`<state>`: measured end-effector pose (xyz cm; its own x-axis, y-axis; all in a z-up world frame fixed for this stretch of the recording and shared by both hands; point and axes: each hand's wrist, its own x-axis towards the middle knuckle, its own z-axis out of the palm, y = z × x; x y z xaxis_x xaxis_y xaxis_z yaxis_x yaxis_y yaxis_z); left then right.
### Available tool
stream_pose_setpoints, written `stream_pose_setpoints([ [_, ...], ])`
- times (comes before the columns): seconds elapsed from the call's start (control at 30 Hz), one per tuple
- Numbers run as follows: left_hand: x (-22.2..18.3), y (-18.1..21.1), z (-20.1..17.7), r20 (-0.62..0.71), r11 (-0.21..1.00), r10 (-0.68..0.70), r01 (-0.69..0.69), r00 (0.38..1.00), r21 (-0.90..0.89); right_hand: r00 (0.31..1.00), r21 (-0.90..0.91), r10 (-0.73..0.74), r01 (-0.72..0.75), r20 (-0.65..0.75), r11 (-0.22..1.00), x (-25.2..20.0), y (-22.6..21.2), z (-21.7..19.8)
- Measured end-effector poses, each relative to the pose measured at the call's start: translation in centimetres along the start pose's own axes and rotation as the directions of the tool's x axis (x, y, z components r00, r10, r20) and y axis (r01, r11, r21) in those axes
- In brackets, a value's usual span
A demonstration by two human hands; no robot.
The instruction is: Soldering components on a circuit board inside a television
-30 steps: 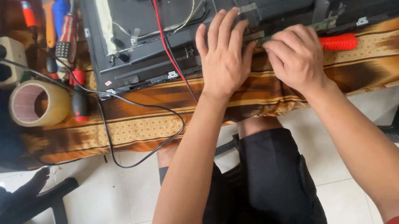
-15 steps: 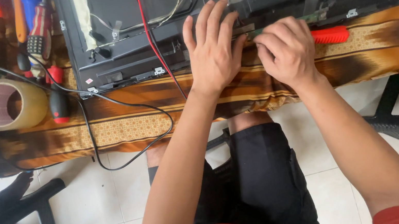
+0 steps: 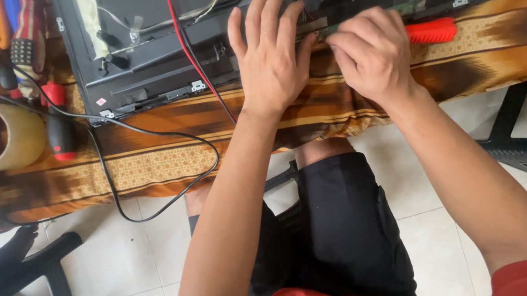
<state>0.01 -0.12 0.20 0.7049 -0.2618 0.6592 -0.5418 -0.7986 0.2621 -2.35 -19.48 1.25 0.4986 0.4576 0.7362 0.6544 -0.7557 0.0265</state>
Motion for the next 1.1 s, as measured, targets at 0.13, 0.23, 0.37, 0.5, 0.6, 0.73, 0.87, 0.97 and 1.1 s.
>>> stream_pose_setpoints([
  [0.13,-0.13,0.04,-0.08,0.005,1.0,-0.003,0.003,1.0,-0.017,0.999,0.013,0.022,-0.022,0.027,1.0,0.1,-0.33,-0.36],
  [0.23,-0.23,-0.02,0.07,0.023,1.0,-0.005,0.005,1.0,-0.017,1.0,-0.004,0.01,-0.01,0.021,1.0,0.05,-0.3,-0.28],
  [0.37,0.12,-0.11,-0.12,0.004,1.0,0.015,-0.015,1.0,-0.007,1.0,-0.021,-0.013,0.013,0.004,1.0,0.23,-0.11,-0.16],
  [0.5,-0.13,-0.11,0.08,0.024,1.0,0.0,0.0,1.0,-0.008,1.0,0.006,0.001,-0.001,0.007,1.0,-0.02,-0.17,-0.11],
  [0.6,-0.01,-0.2,0.13,0.027,1.0,0.004,-0.004,1.0,-0.009,1.0,0.017,-0.026,0.026,-0.016,1.0,0.2,0.05,0.0],
  [0.73,0.02,-0.14,-0.24,0.004,1.0,0.017,-0.017,1.0,-0.018,1.0,0.003,-0.016,0.016,0.004,1.0,0.05,-0.13,-0.01],
  [0.87,-0.18,-0.06,0.06,0.043,1.0,-0.008,0.009,0.999,-0.025,1.0,0.026,0.007,-0.008,0.026,1.0,-0.14,-0.19,-0.19],
  [0.97,0.15,-0.12,-0.17,0.019,1.0,0.005,-0.004,1.0,-0.018,1.0,0.018,-0.017,0.017,0.009,1.0,0.31,-0.07,-0.26],
  [1.1,-0.12,-0.14,-0.14,0.025,1.0,0.013,-0.013,1.0,-0.011,1.0,0.019,0.001,-0.001,0.0,1.0,-0.18,-0.05,0.01],
])
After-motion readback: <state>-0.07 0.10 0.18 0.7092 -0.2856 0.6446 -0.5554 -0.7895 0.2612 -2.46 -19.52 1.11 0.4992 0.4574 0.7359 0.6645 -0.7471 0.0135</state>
